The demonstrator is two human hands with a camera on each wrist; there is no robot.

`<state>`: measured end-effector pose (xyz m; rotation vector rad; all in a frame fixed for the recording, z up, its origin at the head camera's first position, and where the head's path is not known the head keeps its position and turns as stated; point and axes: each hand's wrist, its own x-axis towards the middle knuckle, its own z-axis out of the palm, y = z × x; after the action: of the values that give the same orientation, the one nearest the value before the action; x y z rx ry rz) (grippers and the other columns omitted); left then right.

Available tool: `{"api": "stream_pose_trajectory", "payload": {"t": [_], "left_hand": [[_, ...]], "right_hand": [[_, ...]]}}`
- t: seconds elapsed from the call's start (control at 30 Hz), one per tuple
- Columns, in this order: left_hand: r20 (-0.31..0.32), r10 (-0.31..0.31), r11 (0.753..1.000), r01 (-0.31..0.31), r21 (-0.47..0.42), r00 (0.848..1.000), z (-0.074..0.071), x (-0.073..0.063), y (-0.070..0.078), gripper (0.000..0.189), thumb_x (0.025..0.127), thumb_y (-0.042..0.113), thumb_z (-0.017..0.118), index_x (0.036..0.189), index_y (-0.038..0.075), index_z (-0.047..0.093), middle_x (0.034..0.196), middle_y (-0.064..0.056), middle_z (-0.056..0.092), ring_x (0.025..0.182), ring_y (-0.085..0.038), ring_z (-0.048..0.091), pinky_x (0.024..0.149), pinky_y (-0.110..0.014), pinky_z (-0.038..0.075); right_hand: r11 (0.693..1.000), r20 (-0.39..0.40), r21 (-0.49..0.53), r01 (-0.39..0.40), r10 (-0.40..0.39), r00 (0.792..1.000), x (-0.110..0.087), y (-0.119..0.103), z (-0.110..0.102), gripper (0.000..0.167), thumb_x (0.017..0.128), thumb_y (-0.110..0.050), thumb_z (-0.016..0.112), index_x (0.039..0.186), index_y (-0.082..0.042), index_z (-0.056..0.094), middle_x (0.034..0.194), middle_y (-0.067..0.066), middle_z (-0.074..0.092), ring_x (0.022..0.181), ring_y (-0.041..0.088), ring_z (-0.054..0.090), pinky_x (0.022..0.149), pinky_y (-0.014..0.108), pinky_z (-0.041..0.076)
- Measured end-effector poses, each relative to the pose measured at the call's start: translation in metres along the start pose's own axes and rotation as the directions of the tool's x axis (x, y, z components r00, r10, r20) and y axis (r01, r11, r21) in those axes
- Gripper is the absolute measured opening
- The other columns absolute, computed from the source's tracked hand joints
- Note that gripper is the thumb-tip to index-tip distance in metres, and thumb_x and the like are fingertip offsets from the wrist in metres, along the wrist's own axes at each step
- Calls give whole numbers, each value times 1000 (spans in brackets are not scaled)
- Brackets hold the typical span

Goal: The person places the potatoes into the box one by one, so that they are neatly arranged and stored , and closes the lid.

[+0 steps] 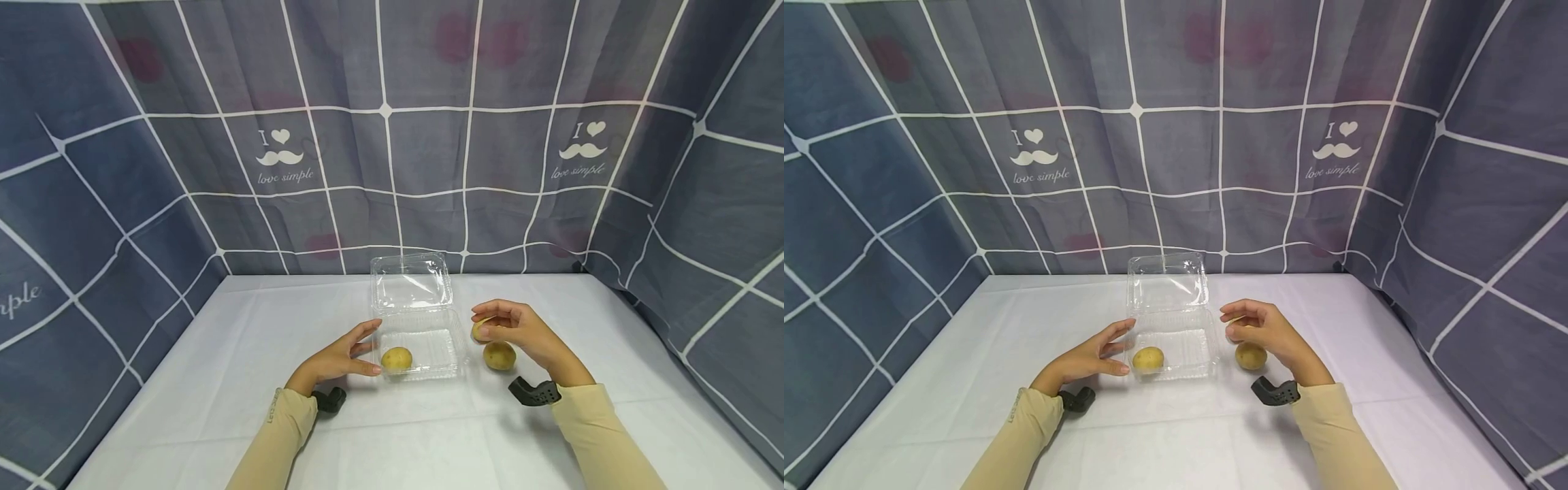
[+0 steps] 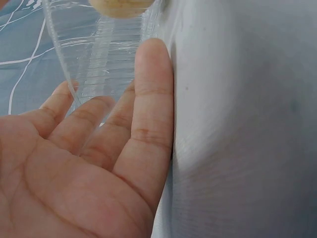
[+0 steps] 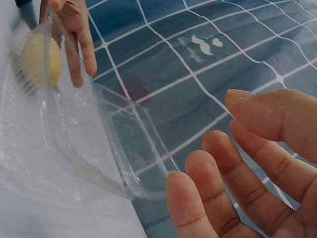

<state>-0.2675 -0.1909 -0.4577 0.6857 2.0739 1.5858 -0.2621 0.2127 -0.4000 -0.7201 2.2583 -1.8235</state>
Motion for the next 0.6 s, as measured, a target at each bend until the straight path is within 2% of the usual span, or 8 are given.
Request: {"api": "stream_pose_trajectory", "payload": {"t": [0.2, 0.47, 0.6], "left_hand": [[-2, 0, 1000, 0, 6, 1000, 0, 0, -1, 104, 96, 10, 83, 172, 3, 13, 179, -23, 9, 159, -52, 25, 121, -65, 37], [-2, 1, 1000, -1, 3, 1000, 1, 1, -2, 104, 96, 8, 83, 172, 2, 12, 179, -24, 8, 159, -53, 25, 121, -65, 38], [-1, 2, 1000, -2, 5, 1000, 1, 1, -1, 104, 96, 9, 83, 172, 1, 11, 179, -24, 8, 159, -53, 25, 120, -65, 38]], "right_hand": [[1000, -56, -22, -16, 15, 998, -7, -3, -11, 34, 101, -3, 73, 133, 8, 66, 123, 14, 73, 102, 12, 72, 88, 22, 57], [1000, -72, 17, 9, -8, 997, -11, -1, -24, 29, 101, 2, 71, 129, -6, 71, 117, -5, 75, 101, 15, 74, 87, 23, 60], [999, -91, 36, 16, -13, 996, -12, 4, -30, 31, 100, 5, 71, 126, -11, 73, 117, -5, 76, 102, 13, 73, 87, 22, 60]]}}
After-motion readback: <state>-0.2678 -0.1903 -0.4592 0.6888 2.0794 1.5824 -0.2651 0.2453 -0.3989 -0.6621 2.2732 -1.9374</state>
